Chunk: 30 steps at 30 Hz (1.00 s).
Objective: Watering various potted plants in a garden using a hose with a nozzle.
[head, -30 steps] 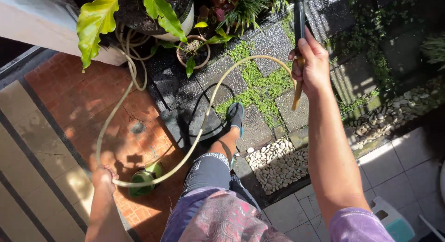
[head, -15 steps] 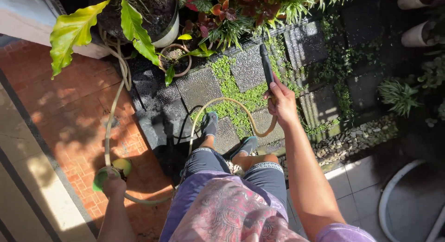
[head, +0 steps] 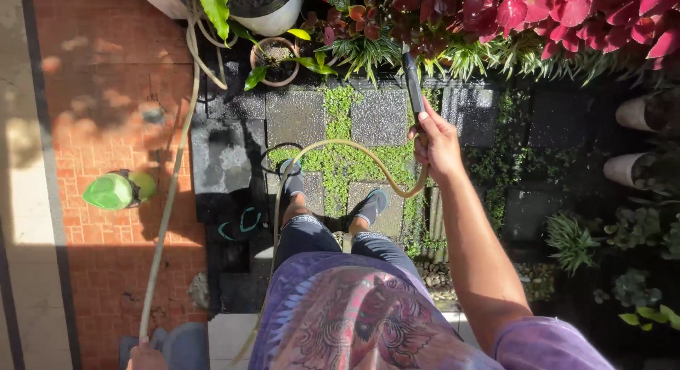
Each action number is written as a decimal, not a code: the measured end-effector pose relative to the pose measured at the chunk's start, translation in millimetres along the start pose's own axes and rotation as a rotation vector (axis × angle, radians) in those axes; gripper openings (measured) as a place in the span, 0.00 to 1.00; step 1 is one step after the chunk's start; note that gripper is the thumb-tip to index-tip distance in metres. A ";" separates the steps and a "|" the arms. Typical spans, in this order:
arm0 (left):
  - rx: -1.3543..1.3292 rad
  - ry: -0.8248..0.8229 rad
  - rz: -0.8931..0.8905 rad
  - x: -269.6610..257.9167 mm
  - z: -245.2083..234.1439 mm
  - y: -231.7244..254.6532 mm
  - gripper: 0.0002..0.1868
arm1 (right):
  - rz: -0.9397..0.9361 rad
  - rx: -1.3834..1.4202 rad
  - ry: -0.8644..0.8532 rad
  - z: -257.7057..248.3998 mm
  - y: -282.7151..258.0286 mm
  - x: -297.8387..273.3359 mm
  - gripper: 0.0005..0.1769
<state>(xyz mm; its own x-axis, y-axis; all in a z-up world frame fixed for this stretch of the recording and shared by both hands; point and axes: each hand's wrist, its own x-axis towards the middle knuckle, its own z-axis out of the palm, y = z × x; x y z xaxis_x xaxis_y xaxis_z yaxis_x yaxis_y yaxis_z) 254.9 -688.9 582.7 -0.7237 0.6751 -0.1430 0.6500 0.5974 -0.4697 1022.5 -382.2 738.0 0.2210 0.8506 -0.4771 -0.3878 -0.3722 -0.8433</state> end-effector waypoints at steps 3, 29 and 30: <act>-0.062 -0.126 -0.060 -46.7 24.2 -22.5 0.31 | -0.077 -0.036 -0.008 -30.1 14.1 18.4 0.24; -1.060 -0.940 -0.258 -60.0 -177.9 303.9 0.44 | -0.136 0.130 0.186 -100.5 -42.7 -24.6 0.24; -1.051 -0.981 -0.335 -67.3 -206.3 305.5 0.41 | -0.148 0.125 0.181 -100.3 -48.0 -26.9 0.25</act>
<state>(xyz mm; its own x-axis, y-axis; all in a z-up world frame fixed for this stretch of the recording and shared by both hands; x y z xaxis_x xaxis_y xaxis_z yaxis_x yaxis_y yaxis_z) 550.0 -462.5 628.5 -0.4561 0.1443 -0.8781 -0.0199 0.9849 0.1722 1124.9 -424.4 766.6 0.4354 0.8081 -0.3967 -0.4446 -0.1902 -0.8753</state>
